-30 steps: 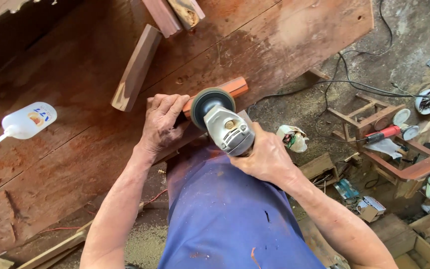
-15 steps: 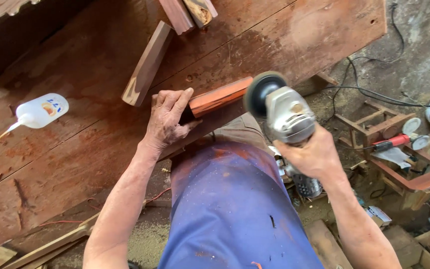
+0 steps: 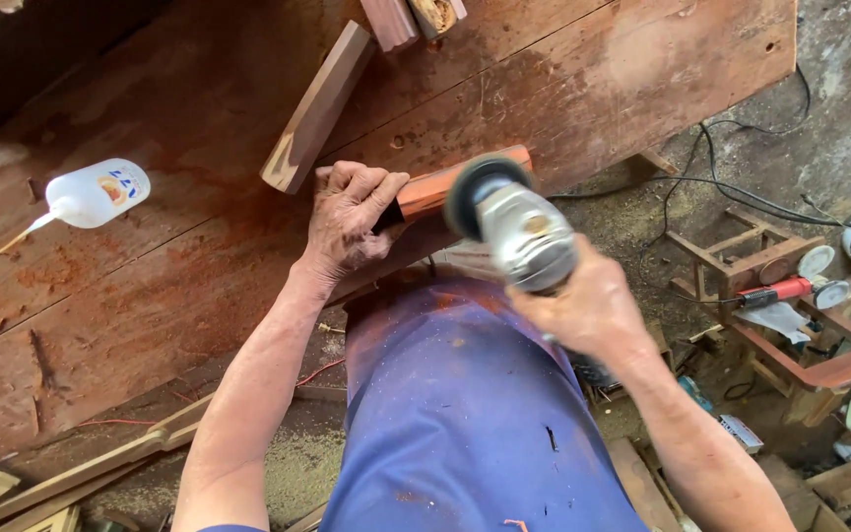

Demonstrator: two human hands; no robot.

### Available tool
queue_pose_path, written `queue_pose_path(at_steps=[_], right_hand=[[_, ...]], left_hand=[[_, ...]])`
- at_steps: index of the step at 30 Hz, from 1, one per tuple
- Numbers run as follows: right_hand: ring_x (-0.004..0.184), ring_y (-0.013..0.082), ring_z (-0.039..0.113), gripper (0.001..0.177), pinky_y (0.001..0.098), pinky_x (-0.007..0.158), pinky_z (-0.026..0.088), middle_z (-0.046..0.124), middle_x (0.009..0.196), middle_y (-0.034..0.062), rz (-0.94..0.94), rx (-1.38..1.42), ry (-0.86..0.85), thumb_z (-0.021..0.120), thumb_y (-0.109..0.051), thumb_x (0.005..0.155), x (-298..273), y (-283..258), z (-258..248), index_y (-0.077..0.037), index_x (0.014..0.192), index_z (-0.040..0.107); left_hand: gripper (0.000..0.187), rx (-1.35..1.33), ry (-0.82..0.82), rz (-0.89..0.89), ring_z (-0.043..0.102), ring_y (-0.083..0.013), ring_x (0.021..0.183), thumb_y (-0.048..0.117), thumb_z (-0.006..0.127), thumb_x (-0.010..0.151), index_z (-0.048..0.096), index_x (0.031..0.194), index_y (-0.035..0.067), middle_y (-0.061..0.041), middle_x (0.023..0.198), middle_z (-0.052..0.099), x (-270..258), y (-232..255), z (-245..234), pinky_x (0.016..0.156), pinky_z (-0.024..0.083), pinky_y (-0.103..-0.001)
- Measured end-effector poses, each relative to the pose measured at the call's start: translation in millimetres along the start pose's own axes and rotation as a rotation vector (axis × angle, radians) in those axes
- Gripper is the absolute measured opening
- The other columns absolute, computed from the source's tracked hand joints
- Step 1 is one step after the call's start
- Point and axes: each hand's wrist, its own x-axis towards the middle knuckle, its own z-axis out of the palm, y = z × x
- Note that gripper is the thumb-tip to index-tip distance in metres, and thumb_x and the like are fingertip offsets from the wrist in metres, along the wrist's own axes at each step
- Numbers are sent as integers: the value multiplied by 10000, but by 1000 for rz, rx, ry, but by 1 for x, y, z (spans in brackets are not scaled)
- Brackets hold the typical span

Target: Sanding a small wooden block using a handheld angle grinder with a sanding disc in a workshop.

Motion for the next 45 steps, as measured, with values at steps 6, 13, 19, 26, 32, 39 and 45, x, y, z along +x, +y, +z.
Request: queue_pose_path(at_steps=[6, 13, 19, 26, 32, 39, 45], right_hand=[[1095, 406, 703, 700, 513, 950, 561, 757, 1052, 197, 21, -162, -191, 899, -491, 564, 0, -11, 12, -125, 1100, 635], [1111, 433, 685, 681, 530, 951, 548, 743, 1053, 229, 37, -177, -183, 874, -455, 598, 1, -4, -2, -116, 1138, 633], [1072, 462, 689, 658, 565, 893, 543, 733, 1012, 276, 42, -121, -100, 864, -412, 611, 5, 14, -12, -76, 1130, 638], [987, 413, 728, 536, 536, 843, 564, 743, 951, 244, -20, 48, 52, 900, -278, 640, 12, 52, -29, -59, 1080, 686], [990, 427, 722, 587, 569, 769, 548, 735, 949, 287, -104, 23, 8, 907, -274, 594, -9, 10, -3, 3, 1064, 689], [1142, 409, 687, 697, 527, 973, 557, 743, 1117, 217, 7, -165, -281, 844, -376, 622, -14, -43, 1, -100, 1226, 634], [1147, 405, 685, 690, 514, 976, 546, 745, 1113, 188, -10, -207, -302, 844, -429, 621, -12, -44, 3, -112, 1184, 602]], left_hand=[[499, -5, -29, -19, 621, -239, 976, 269, 862, 745, 740, 1215, 156, -5, 1032, 657, -8, -6, 2, 903, 447, -394], [509, -32, -6, 10, 614, -271, 957, 211, 872, 729, 736, 1203, 88, -60, 1021, 658, -3, -3, 0, 900, 444, -407], [556, -22, -6, -7, 629, -263, 959, 221, 892, 678, 752, 1207, 126, -32, 1029, 672, -3, -3, 0, 894, 447, -401], [539, -9, -2, -7, 619, -246, 966, 238, 898, 693, 756, 1205, 147, -10, 1030, 665, -2, -1, 0, 914, 441, -383], [609, -38, -12, -1, 621, -266, 970, 230, 922, 660, 730, 1224, 102, -49, 1036, 657, 0, -4, -5, 894, 442, -401], [525, -76, -30, 5, 622, -226, 985, 295, 908, 730, 751, 1216, 170, 4, 1038, 666, -11, -19, 7, 905, 447, -369], [432, -61, -45, -18, 615, -223, 962, 288, 872, 790, 757, 1197, 200, 22, 1012, 659, -6, -14, 1, 890, 455, -361]])
